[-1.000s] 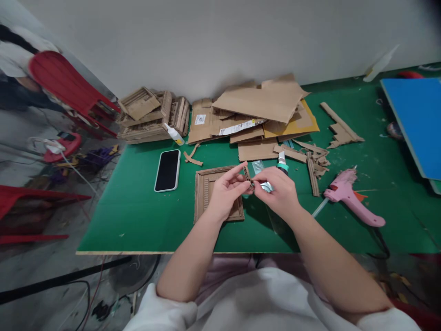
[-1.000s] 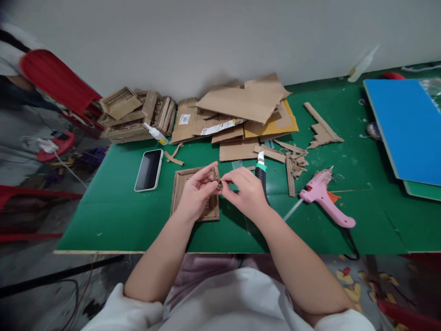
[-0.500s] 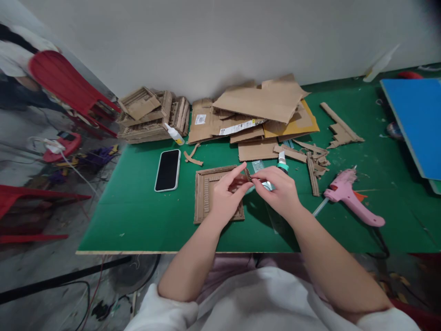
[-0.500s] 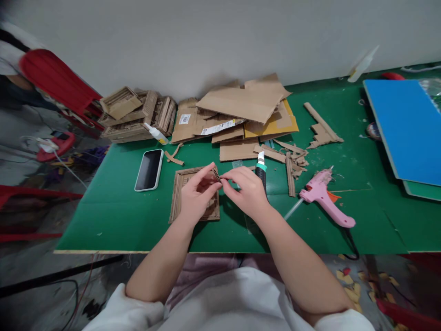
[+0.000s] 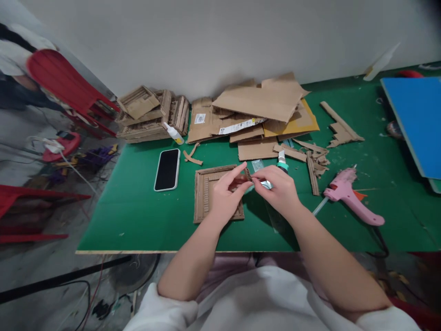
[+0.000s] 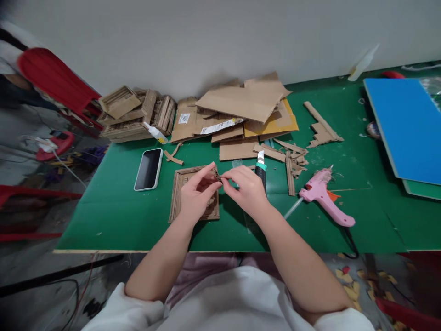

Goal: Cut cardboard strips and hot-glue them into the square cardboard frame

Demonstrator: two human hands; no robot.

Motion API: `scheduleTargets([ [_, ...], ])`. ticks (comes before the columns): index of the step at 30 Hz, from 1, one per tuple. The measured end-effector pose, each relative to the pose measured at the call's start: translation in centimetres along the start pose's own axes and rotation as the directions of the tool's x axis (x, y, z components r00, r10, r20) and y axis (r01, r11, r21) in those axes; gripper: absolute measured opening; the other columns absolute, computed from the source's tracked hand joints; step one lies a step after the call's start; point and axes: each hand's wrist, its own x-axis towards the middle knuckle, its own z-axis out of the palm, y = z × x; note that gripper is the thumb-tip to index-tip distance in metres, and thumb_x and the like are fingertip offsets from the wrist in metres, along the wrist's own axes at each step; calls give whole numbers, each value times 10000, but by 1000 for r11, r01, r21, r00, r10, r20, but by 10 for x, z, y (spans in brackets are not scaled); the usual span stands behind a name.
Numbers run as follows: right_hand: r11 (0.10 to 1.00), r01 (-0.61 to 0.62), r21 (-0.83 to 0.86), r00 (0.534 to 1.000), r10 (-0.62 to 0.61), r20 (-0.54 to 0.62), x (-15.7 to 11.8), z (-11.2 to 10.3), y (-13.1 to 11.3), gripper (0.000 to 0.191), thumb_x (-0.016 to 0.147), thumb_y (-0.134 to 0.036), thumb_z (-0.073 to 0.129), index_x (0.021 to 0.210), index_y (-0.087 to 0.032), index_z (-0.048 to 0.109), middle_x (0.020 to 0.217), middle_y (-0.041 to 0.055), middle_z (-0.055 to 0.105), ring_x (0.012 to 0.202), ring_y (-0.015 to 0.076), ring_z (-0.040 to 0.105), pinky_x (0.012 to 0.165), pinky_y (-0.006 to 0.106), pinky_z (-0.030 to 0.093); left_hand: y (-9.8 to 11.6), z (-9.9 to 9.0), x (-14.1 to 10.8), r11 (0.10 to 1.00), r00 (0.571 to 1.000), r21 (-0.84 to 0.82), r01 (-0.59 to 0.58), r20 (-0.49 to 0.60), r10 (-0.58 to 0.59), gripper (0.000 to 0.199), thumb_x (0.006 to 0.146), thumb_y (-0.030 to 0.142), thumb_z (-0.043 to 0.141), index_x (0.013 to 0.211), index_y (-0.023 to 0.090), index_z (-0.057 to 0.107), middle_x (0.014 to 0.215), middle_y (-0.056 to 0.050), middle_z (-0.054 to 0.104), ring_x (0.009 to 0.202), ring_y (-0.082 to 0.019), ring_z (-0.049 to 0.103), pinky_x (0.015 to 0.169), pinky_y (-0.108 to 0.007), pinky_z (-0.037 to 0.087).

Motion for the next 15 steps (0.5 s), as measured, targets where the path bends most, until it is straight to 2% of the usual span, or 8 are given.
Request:
scheduleTargets([
  [5,999,5,-54,1000,-6,-17,-1,1,0,89,743,-112,535,758,-194,565,728,24,629,696,130,556,650,270,473,0,1,1,992,998,-111,57,27,-54,441,680,210,688,1109,271,604,758,22,602,687,-83,554,639,-192,503],
  [11,1000,-25,-15,999,24,-28,-2,1,-1,92,743,-109,525,745,-199,547,705,11,605,682,122,540,636,264,459,3,0,4,928,977,-316,196,148,-156,480,666,220,696,1131,268,585,730,38,556,641,-62,537,623,-197,519],
  [15,999,-32,2,999,32,-15,-1,0,-2,81,761,-139,532,780,-206,572,738,16,629,699,128,562,653,271,470,2,-1,3,943,983,-288,169,116,-141,464,677,218,689,1125,276,587,744,31,566,670,-73,548,634,-202,524],
])
